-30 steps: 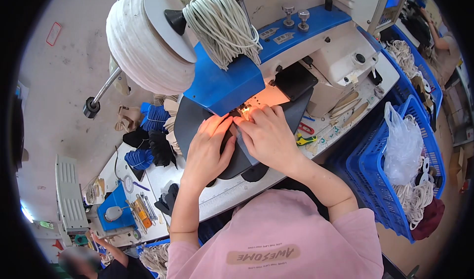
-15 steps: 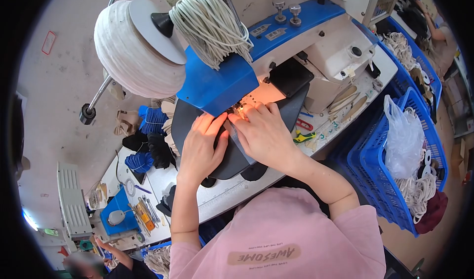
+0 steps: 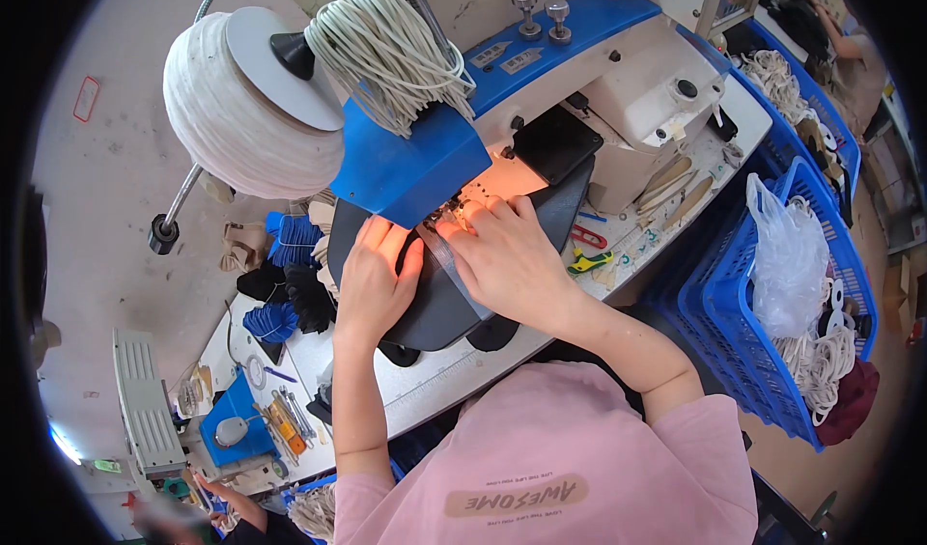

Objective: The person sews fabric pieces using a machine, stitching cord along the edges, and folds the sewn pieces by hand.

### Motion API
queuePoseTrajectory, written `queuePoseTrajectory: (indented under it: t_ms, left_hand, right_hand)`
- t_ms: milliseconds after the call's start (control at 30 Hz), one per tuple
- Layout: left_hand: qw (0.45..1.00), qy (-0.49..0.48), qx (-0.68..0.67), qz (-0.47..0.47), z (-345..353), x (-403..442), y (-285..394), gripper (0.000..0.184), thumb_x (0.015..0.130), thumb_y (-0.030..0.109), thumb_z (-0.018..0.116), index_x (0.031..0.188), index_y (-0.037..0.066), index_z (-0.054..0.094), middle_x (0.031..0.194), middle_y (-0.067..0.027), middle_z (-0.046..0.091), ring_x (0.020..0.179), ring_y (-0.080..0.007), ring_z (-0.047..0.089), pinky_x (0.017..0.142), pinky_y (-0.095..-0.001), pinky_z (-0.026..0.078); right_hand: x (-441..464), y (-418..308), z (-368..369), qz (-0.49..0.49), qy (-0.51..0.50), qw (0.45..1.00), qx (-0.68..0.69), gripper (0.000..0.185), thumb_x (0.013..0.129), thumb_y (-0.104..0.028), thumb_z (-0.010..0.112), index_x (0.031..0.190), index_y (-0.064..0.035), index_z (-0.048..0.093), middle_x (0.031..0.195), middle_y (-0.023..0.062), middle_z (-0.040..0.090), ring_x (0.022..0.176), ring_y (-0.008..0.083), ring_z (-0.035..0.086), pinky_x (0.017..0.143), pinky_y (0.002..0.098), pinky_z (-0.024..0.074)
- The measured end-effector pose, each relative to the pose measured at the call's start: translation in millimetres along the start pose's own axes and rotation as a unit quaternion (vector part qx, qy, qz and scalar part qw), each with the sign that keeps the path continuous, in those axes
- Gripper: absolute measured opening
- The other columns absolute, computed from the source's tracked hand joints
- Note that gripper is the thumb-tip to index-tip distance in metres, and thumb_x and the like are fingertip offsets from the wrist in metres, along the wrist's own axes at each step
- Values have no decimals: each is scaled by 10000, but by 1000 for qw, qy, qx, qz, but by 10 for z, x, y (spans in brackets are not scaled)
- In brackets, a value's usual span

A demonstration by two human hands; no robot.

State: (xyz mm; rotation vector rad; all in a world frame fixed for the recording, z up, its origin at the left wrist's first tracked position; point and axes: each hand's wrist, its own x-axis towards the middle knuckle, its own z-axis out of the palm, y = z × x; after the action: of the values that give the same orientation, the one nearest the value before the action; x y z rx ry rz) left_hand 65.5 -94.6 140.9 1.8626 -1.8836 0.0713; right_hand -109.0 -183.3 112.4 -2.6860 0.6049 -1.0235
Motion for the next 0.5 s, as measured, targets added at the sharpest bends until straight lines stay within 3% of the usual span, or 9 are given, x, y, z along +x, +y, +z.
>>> queuePoseTrajectory:
  t_ms: [167,500]
  left_hand:
    - [999,-4,14,-30,-59,-56,48,308,821,99,658,1094,-42,634,1132,-182,589,1056,-385,574,983,-468,450]
    - [1000,-2,-3,1,-122,-301,376,330,839,73,653,1156,-20,633,1231,-181,571,1102,-361,571,931,-429,478]
  right_hand:
    - [-6,8,-23,8,-2,1000,28,192,824,-138,647,1000,-69,682,880,81,586,890,252,552,865,400,404]
    - [-23,0,-76,-14,4,997,81,182,821,-130,663,987,-71,708,882,60,588,901,230,556,853,382,400]
